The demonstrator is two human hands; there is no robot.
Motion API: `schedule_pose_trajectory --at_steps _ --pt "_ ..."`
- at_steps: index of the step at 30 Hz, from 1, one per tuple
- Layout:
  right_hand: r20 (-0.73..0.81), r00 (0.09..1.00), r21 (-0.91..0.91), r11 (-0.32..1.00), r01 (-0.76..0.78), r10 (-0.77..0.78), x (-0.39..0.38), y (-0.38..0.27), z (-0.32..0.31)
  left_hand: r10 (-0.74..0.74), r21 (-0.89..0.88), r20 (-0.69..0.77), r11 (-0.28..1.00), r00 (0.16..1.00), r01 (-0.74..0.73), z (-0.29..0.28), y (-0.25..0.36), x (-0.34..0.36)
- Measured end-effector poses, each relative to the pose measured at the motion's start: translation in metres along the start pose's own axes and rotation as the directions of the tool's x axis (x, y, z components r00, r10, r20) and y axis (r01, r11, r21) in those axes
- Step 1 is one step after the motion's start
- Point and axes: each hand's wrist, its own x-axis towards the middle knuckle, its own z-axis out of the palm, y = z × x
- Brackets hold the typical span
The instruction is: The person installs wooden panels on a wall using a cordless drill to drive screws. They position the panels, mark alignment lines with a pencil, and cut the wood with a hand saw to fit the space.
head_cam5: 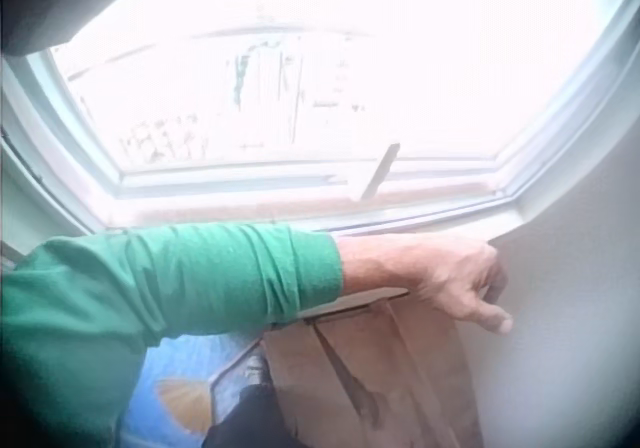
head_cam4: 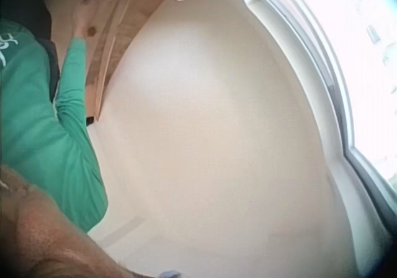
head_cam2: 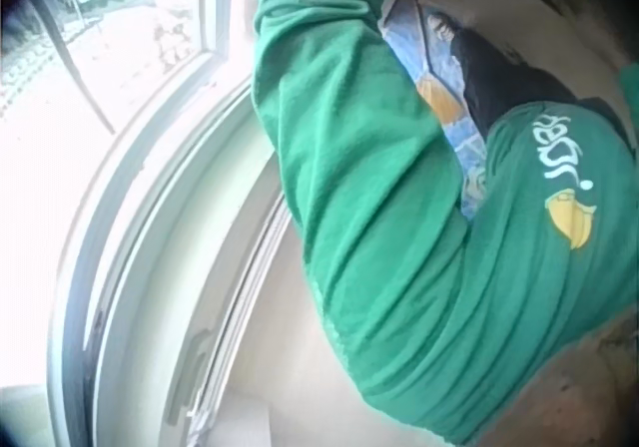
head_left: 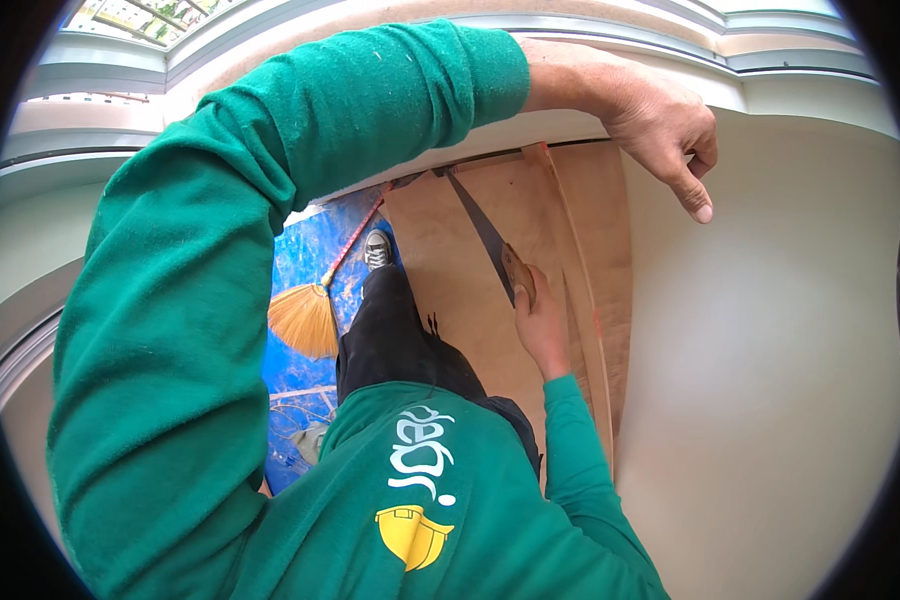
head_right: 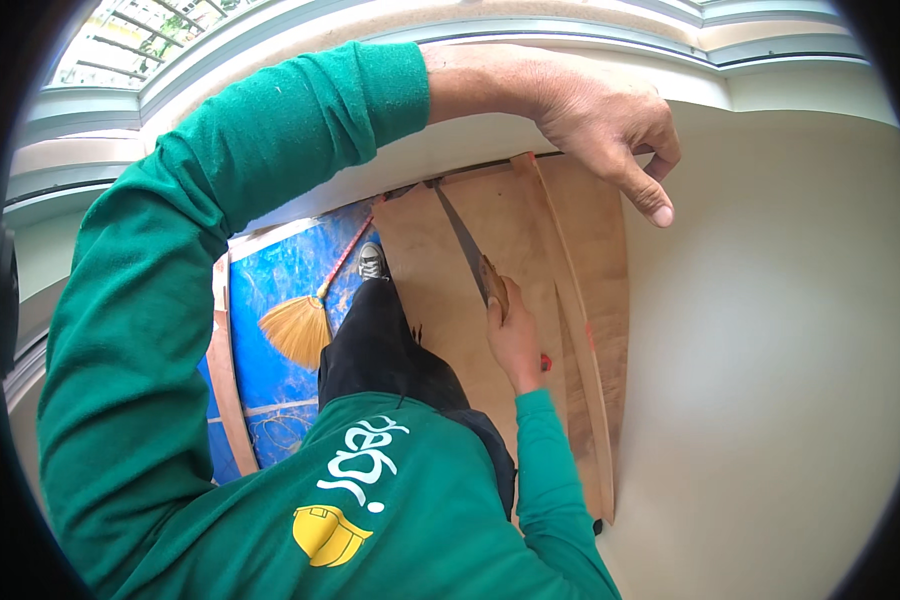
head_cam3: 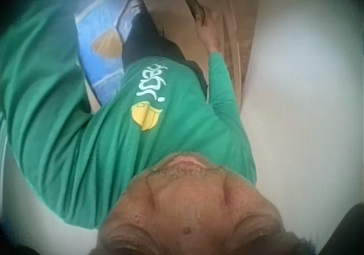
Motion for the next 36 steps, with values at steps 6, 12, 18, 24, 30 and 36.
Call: schedule_pose_trajectory --at_steps 6,12,18,24,30,36 --pt "-0.029 0.997 -0.029 0.997 0.068 -0.069 0.005 0.009 0.008 0.063 -0.004 -0.038 0.998 0.997 -0.064 -0.004 -0.011 -0.002" --pt "-0.031 0.981 0.004 0.982 0.19 -0.19 0.009 -0.002 0.003 0.089 0.033 -0.04 0.996 0.995 -0.088 -0.004 -0.009 0.0" --pt "0.211 0.977 -0.166 0.986 -0.01 0.045 0.001 -0.02 0.0 0.104 0.05 -0.055 0.994 0.993 -0.101 -0.003 -0.011 0.001" --pt "0.105 0.994 0.018 1.0 0.019 -0.021 -0.007 -0.001 0.017 0.105 0.058 -0.051 0.993 0.993 -0.102 -0.004 -0.012 0.001" --pt "0.111 0.994 -0.068 0.998 0.018 -0.01 -0.009 -0.005 0.002 0.17 0.125 -0.091 0.98 0.981 -0.158 -0.001 -0.018 0.01" --pt "0.172 0.98 -0.099 0.988 0.119 -0.101 0.037 -0.036 0.002 0.136 0.138 -0.078 0.982 0.988 -0.125 0.0 -0.017 0.012"
